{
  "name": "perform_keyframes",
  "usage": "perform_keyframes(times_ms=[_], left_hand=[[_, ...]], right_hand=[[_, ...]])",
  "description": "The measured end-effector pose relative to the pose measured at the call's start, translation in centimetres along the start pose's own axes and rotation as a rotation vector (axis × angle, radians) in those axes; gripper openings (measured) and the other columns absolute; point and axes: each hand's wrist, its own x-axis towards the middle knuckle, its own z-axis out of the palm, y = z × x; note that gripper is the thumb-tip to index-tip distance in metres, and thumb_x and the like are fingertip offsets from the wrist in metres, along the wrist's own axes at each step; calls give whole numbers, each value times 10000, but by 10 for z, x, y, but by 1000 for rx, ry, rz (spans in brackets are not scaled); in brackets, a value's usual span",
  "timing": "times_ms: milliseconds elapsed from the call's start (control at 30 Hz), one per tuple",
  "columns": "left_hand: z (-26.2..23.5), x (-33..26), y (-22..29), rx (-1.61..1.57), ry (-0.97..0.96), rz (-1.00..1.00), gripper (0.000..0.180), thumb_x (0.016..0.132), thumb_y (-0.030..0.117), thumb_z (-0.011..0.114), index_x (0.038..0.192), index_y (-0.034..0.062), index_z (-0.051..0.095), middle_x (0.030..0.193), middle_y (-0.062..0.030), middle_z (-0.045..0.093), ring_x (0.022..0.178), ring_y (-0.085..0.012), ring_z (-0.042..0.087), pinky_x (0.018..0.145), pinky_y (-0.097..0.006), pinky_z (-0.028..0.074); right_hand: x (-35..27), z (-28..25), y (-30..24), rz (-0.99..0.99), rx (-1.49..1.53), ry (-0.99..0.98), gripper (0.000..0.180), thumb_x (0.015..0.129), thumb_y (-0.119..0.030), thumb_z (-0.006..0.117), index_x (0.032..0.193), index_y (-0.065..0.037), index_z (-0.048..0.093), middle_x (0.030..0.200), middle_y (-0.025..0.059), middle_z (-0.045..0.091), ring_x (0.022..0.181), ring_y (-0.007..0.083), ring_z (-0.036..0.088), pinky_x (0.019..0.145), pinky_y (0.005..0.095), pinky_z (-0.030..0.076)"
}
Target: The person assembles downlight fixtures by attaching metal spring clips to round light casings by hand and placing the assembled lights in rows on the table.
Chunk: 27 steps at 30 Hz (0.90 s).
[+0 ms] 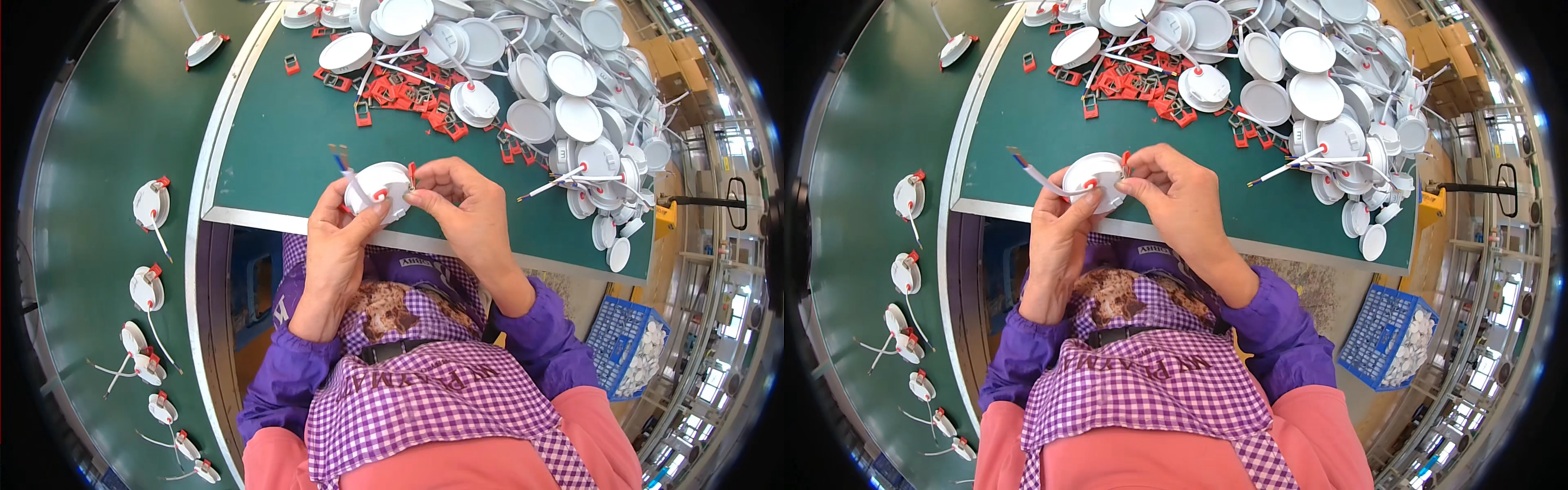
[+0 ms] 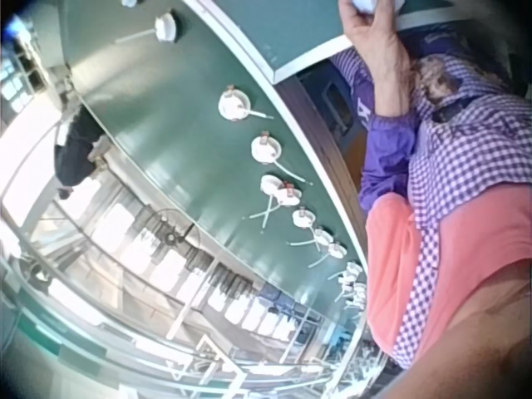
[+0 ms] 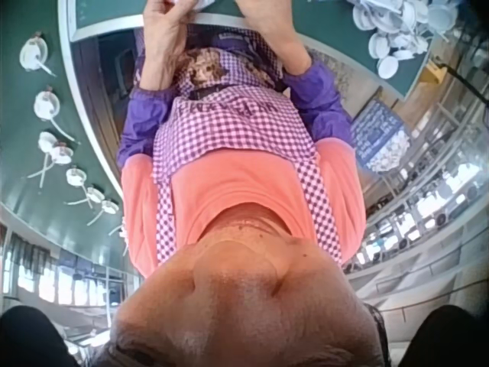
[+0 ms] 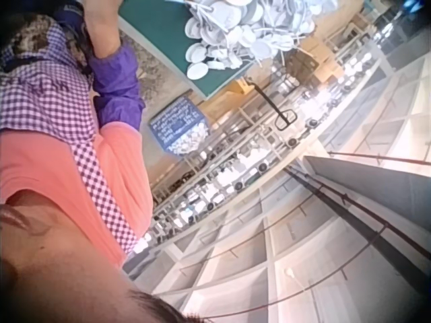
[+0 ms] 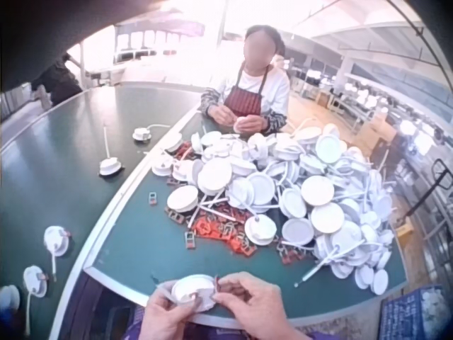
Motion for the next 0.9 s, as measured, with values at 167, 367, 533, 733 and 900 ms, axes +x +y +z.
perform_keyframes(times_ms=[167,367,533,733,900], left_hand=[[-1,-5,11,4,-43,-38,363,824,-23,686,1165,-6,561,1095,-87,642,1015,-167,621,893,-309,503],[-12,-10,14,37,-107,-62,394,812,-27,698,1179,-2,556,1110,-92,640,1023,-171,621,902,-316,502],[-15,-13,12,41,-49,-117,374,852,15,662,1201,7,527,1132,-131,620,1022,-221,627,866,-398,550],[-50,10,66,395,156,217,318,894,92,631,1197,33,555,1127,-119,639,968,-216,661,801,-330,562],[-142,29,141,666,517,401,334,866,203,698,1165,105,586,1071,-25,616,943,-155,616,700,-268,512]], right_hand=[[-1,-4,2,56,186,-60,330,796,-28,727,1081,30,571,953,110,672,908,150,650,777,266,523],[-7,-4,-7,243,257,-88,413,795,-34,733,1145,31,524,1019,163,672,917,185,660,768,291,531],[1,-4,3,215,220,-195,398,793,-55,736,1137,19,550,995,152,678,905,184,666,744,290,530],[41,-31,5,-64,-265,36,297,809,-128,700,1064,6,628,986,147,678,828,216,668,737,333,519],[84,-57,29,-329,-575,306,204,841,-76,626,1023,17,640,957,182,643,820,333,639,731,380,499]])
